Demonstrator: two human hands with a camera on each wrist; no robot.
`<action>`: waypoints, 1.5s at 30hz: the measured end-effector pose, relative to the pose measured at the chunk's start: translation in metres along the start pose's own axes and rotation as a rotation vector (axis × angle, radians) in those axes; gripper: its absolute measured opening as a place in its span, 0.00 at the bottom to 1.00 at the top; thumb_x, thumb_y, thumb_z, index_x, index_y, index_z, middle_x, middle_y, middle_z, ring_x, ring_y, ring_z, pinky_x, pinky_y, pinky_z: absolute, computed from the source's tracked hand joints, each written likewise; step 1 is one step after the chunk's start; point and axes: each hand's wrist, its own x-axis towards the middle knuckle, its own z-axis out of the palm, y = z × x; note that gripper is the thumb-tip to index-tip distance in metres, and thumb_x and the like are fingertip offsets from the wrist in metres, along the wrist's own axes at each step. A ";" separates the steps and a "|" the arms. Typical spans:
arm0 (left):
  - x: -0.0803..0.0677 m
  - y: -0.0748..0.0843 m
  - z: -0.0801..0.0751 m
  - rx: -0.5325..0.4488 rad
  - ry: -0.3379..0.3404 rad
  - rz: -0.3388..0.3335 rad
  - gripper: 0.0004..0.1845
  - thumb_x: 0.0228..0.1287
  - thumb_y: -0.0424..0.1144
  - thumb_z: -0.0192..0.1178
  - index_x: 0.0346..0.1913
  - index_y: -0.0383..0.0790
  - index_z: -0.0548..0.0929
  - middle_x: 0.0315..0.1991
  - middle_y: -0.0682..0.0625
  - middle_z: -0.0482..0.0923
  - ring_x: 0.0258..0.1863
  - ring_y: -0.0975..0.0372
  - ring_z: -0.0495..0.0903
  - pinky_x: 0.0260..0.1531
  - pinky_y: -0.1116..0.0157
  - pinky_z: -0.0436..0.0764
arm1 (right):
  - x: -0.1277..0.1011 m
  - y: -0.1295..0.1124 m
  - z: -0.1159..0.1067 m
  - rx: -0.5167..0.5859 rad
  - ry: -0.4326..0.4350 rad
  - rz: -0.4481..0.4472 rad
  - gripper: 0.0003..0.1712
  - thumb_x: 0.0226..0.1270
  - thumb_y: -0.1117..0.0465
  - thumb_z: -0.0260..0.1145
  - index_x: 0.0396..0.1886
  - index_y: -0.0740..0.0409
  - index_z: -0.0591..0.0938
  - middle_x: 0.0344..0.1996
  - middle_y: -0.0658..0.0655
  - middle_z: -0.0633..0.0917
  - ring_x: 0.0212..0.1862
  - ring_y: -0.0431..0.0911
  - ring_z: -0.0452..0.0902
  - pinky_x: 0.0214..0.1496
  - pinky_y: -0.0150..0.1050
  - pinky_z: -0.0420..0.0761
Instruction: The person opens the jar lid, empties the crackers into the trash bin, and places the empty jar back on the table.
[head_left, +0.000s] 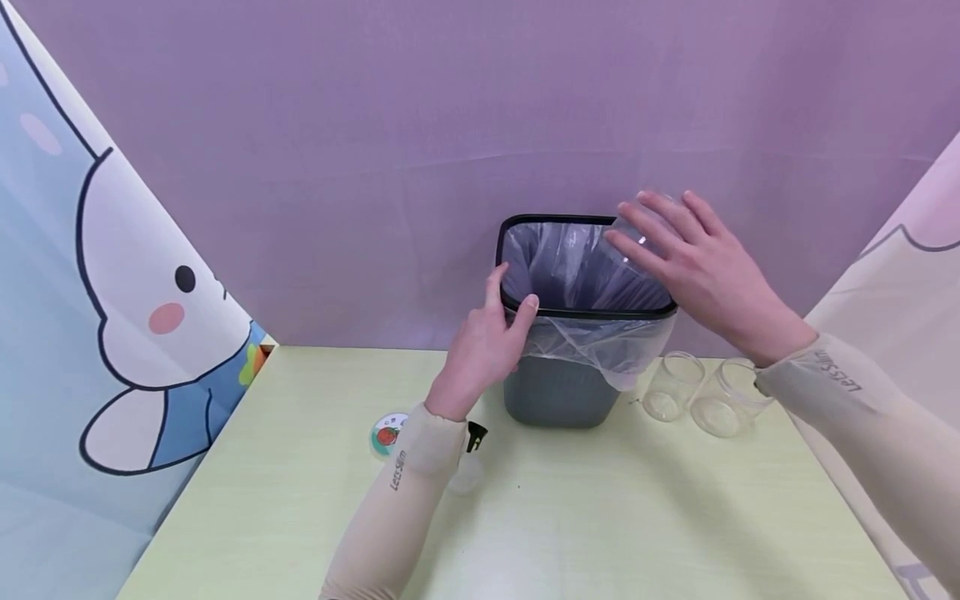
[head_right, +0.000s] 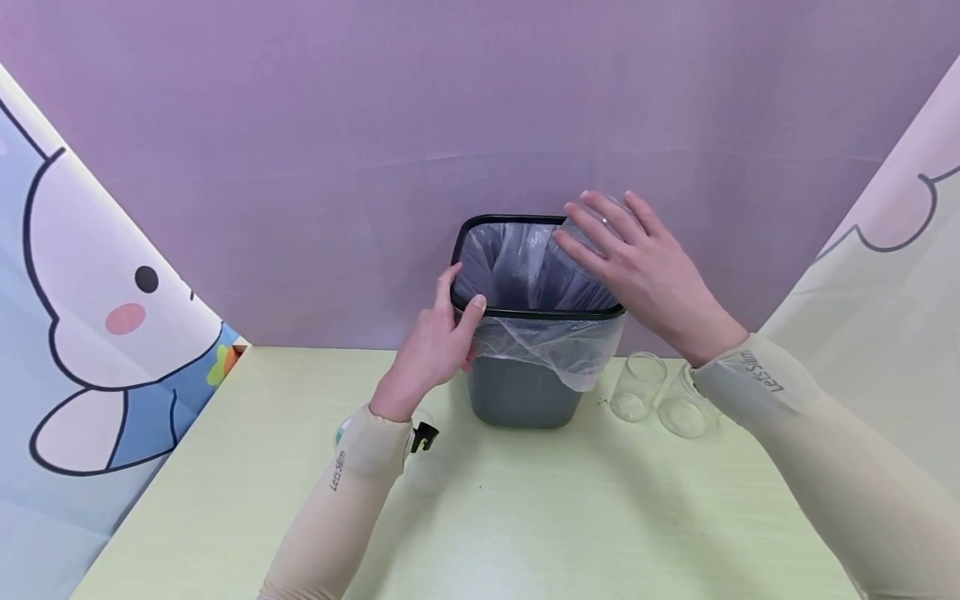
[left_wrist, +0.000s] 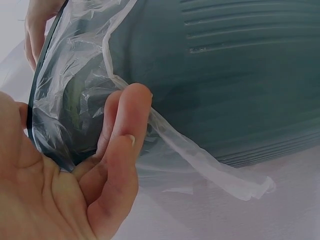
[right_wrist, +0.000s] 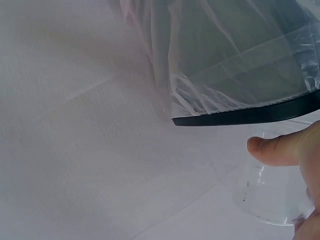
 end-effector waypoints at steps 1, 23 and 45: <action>0.000 0.000 0.000 -0.001 -0.001 0.002 0.40 0.71 0.70 0.39 0.79 0.64 0.39 0.15 0.49 0.77 0.11 0.60 0.79 0.25 0.57 0.76 | 0.000 0.000 0.000 0.006 0.017 0.006 0.38 0.62 0.84 0.51 0.71 0.56 0.71 0.72 0.64 0.65 0.75 0.60 0.55 0.75 0.59 0.51; 0.002 0.001 0.002 0.004 -0.007 0.005 0.41 0.68 0.74 0.36 0.78 0.67 0.37 0.14 0.50 0.78 0.12 0.60 0.79 0.25 0.56 0.75 | -0.039 0.013 -0.004 0.616 0.077 0.923 0.58 0.43 0.62 0.85 0.76 0.52 0.66 0.69 0.62 0.71 0.66 0.61 0.64 0.69 0.51 0.61; 0.003 0.001 0.004 0.009 -0.014 -0.003 0.41 0.68 0.74 0.35 0.78 0.66 0.37 0.14 0.50 0.78 0.13 0.60 0.79 0.25 0.57 0.75 | -0.129 -0.050 0.013 0.904 0.115 1.166 0.43 0.57 0.65 0.77 0.71 0.53 0.68 0.57 0.52 0.76 0.54 0.36 0.72 0.51 0.17 0.69</action>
